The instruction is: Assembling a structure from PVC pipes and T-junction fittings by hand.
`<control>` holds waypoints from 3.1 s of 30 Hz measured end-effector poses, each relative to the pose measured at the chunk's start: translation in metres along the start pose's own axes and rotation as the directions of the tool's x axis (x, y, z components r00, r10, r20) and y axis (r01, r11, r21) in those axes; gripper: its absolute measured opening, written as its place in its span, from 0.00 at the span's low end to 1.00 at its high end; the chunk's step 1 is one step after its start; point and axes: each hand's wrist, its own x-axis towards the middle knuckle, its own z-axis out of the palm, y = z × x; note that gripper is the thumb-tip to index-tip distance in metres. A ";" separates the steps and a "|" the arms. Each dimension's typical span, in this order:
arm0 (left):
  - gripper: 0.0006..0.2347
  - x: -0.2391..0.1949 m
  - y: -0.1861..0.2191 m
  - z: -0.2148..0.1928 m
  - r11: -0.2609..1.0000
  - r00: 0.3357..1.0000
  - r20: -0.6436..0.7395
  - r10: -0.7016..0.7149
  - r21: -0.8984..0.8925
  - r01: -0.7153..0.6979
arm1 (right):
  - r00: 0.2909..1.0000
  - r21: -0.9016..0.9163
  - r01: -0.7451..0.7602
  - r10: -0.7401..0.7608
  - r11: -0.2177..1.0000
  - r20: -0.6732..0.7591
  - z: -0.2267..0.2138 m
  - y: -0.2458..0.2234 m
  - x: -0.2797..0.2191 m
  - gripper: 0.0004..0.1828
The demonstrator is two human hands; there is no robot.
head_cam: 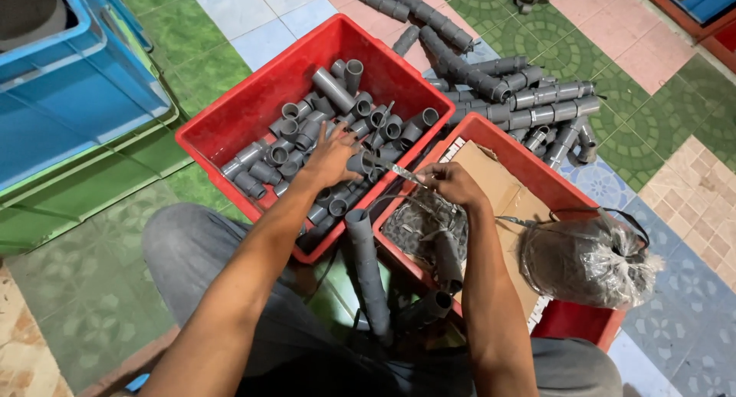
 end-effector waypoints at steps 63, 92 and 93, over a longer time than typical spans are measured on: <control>0.07 -0.028 0.010 -0.032 0.943 0.985 0.076 -0.156 -0.286 0.172 | 0.957 -0.607 -0.291 0.228 0.739 -0.180 -0.001 0.105 0.055 0.13; 0.11 -0.057 -0.197 0.149 0.723 0.727 0.019 -0.686 0.125 0.679 | 0.992 -0.579 0.129 -0.100 0.805 0.082 0.204 0.107 0.261 0.30; 0.11 -0.057 -0.198 0.150 0.728 0.734 -0.048 -0.677 0.099 0.678 | 0.995 -0.659 0.096 -0.077 0.746 0.059 0.213 0.119 0.275 0.31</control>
